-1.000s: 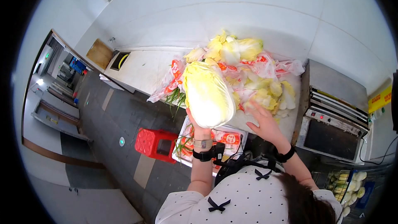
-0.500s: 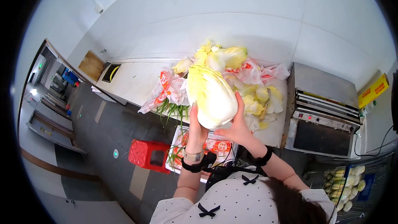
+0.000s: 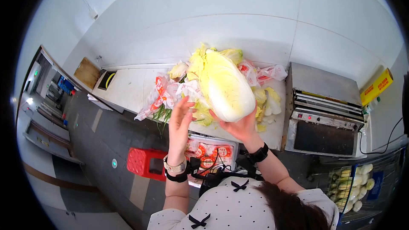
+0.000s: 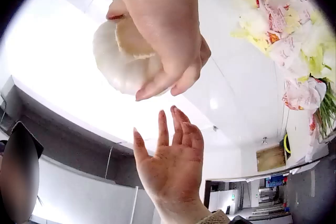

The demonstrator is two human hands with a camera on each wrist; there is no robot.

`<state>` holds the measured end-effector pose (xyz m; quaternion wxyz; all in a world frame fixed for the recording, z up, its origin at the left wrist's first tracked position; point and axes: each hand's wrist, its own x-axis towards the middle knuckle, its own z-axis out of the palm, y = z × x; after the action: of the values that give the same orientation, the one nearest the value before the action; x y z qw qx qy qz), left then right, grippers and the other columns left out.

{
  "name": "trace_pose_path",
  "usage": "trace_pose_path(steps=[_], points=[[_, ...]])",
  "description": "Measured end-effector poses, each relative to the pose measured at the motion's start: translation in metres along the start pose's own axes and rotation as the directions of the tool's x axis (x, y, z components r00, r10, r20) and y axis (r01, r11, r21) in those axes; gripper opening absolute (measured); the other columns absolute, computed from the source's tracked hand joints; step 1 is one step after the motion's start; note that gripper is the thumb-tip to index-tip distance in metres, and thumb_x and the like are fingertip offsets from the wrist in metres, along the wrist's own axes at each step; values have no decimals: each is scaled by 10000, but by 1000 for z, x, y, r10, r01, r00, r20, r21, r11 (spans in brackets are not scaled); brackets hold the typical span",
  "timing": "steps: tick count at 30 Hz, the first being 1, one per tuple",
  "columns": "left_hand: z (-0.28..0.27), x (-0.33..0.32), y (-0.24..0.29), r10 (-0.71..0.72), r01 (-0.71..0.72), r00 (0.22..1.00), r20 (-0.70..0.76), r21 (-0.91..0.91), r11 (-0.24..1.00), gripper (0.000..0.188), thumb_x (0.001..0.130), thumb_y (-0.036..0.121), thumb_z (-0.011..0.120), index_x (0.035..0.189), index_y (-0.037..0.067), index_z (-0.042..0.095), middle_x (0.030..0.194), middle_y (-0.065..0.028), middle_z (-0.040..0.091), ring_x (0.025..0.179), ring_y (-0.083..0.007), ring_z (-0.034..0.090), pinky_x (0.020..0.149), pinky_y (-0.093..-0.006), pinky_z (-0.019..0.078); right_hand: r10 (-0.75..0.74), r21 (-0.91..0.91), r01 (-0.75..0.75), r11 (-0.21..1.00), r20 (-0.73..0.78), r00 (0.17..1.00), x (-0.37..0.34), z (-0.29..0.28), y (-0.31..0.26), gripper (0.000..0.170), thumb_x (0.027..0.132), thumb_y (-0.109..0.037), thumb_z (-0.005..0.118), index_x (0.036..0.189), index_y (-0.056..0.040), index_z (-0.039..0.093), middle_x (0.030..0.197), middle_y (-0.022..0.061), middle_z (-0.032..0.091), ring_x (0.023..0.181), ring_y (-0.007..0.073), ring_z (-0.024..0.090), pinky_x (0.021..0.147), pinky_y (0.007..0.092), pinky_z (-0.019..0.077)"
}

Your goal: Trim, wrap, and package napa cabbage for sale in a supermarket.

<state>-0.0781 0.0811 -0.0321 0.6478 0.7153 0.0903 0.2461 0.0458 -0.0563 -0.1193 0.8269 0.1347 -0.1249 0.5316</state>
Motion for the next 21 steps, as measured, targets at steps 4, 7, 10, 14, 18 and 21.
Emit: trace_pose_path(steps=[4,7,10,14,18,21], points=[[-9,9,-4,66,-60,992,-106,59,996,526,859,73,504,1345,81,304,1221,-117,441,1091,-180,451,872,-305,413,-22,-12,23,1000,43,999,-2,-1,-11,866,682,-644,590,1373,-247,252,1421,95,227,1262,425,229,875,476,436],[-12,16,-6,70,-59,993,-98,111,992,576,841,64,515,1361,103,271,1246,-129,412,1123,-202,429,889,-321,406,7,18,-8,1000,53,999,-3,2,-15,876,676,-620,617,1373,-237,251,1418,99,232,1254,424,255,899,482,420],[-13,22,-9,75,-67,995,-68,111,992,604,827,57,523,1366,112,257,1259,-134,399,1144,-215,415,908,-334,395,-5,73,2,997,36,999,-3,7,-13,884,669,-589,650,1374,-237,251,1420,105,223,1261,432,233,900,499,419],[-5,28,-12,68,-68,998,0,72,995,626,828,57,521,1378,110,229,1280,-151,386,1181,-238,395,955,-369,357,88,196,-116,974,143,986,-4,8,-11,884,677,-599,635,1379,-239,237,1428,109,207,1270,447,200,910,517,420],[11,30,-26,83,-51,982,168,-183,982,724,834,231,572,1399,96,140,1348,-166,328,1251,-269,324,1024,-385,266,129,189,-150,971,117,985,-6,15,-2,874,699,-656,558,1389,-244,216,1436,118,188,1281,460,165,889,539,424],[17,29,-52,8,107,948,318,-340,934,806,812,362,609,1383,39,141,1349,-160,331,1247,-256,334,1032,-355,252,160,201,-170,965,65,985,-8,21,11,876,706,-703,492,1395,-245,204,1441,123,181,1290,454,155,874,568,414]])
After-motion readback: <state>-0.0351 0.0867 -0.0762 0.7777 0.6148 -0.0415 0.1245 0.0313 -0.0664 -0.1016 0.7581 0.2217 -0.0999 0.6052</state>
